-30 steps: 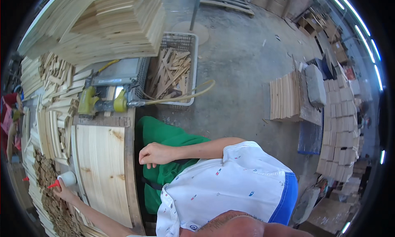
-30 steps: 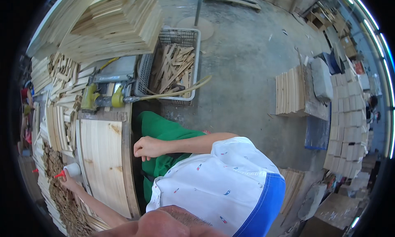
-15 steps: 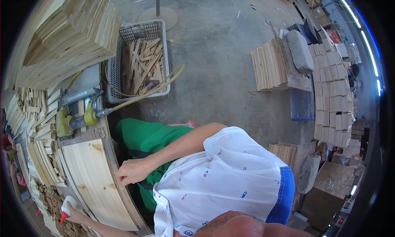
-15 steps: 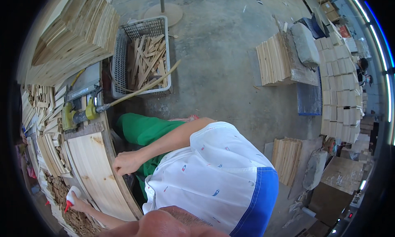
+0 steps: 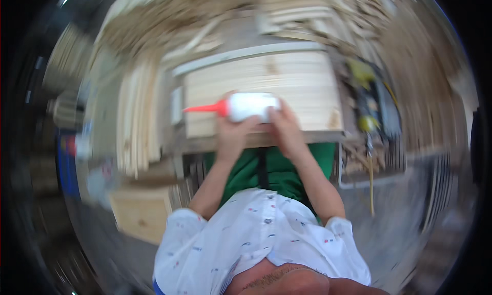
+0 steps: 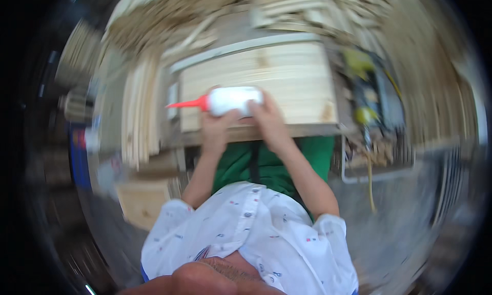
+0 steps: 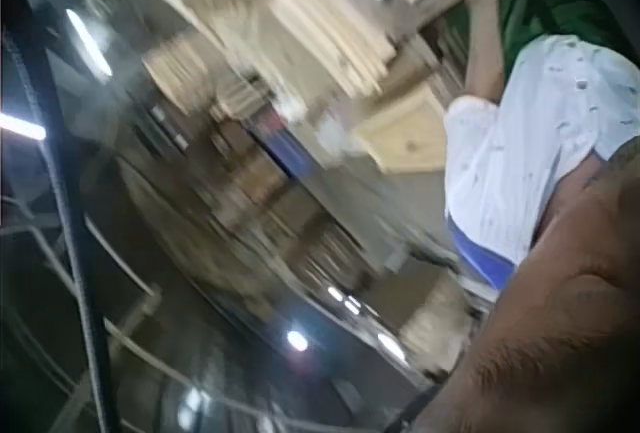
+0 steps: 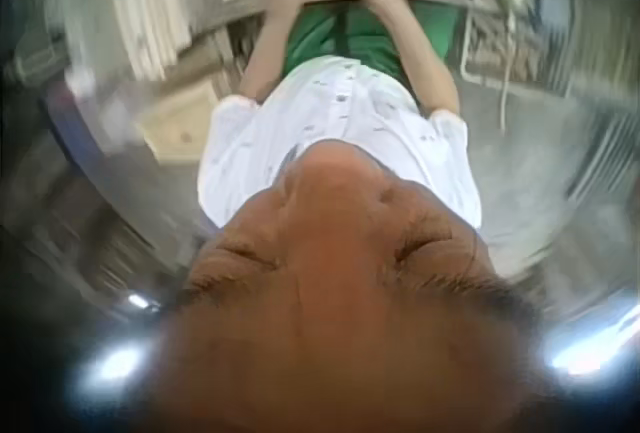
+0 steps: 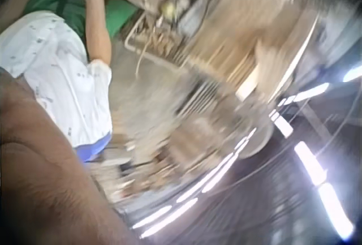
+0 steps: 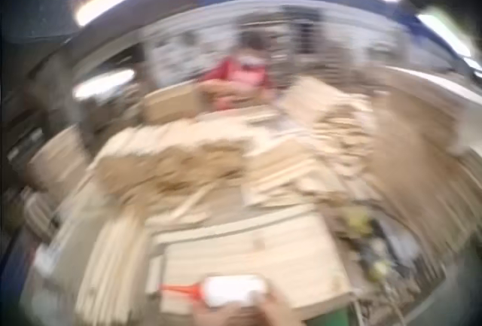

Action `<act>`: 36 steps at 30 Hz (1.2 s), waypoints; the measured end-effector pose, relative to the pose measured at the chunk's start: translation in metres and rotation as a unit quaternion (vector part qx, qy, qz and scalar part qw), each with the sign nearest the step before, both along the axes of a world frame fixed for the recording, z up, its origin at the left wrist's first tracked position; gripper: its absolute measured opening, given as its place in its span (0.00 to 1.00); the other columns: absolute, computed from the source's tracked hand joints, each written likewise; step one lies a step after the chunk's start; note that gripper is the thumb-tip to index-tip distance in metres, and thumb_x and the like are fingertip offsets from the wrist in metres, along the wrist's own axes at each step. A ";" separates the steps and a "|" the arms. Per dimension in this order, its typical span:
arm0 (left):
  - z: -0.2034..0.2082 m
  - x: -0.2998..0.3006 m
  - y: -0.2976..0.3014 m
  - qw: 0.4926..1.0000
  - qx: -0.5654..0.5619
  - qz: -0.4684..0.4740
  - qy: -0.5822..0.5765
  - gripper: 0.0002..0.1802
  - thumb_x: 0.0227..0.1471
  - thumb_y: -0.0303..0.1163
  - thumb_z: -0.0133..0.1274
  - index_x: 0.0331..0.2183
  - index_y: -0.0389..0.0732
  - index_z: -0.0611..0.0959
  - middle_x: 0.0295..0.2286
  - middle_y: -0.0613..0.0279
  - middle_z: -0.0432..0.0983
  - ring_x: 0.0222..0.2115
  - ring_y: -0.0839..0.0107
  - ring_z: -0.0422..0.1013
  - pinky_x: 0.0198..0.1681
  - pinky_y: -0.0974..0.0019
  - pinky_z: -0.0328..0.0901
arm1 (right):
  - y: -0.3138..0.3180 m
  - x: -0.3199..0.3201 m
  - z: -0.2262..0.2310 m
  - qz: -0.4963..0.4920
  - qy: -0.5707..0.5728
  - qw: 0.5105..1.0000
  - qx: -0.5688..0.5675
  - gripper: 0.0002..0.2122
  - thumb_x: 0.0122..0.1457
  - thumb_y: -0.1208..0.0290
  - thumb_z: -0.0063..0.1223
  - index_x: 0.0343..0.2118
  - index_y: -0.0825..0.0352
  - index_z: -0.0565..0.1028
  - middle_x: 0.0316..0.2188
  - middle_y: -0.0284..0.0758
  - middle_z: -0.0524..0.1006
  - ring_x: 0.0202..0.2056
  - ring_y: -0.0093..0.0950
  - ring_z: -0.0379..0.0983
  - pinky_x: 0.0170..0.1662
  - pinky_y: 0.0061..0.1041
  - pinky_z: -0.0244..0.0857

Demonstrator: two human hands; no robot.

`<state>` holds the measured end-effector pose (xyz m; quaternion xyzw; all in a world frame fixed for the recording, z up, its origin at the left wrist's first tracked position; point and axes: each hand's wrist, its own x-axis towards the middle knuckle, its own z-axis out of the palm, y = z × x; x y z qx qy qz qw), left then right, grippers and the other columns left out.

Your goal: Assembling wooden panels by applying glue and using a pneumatic nail gun.

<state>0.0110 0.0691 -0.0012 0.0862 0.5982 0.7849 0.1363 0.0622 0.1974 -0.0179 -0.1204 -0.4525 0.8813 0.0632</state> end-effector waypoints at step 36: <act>-0.012 0.013 -0.002 0.981 -0.091 0.077 0.150 0.42 0.39 0.32 0.68 0.55 0.38 0.67 0.44 0.56 0.70 0.46 0.65 0.69 0.47 0.65 0.66 | -0.039 -0.003 -0.003 0.010 -0.024 0.954 -0.298 0.28 0.64 0.44 0.37 0.55 0.64 0.64 0.47 0.41 0.72 0.42 0.34 0.73 0.45 0.32 0.70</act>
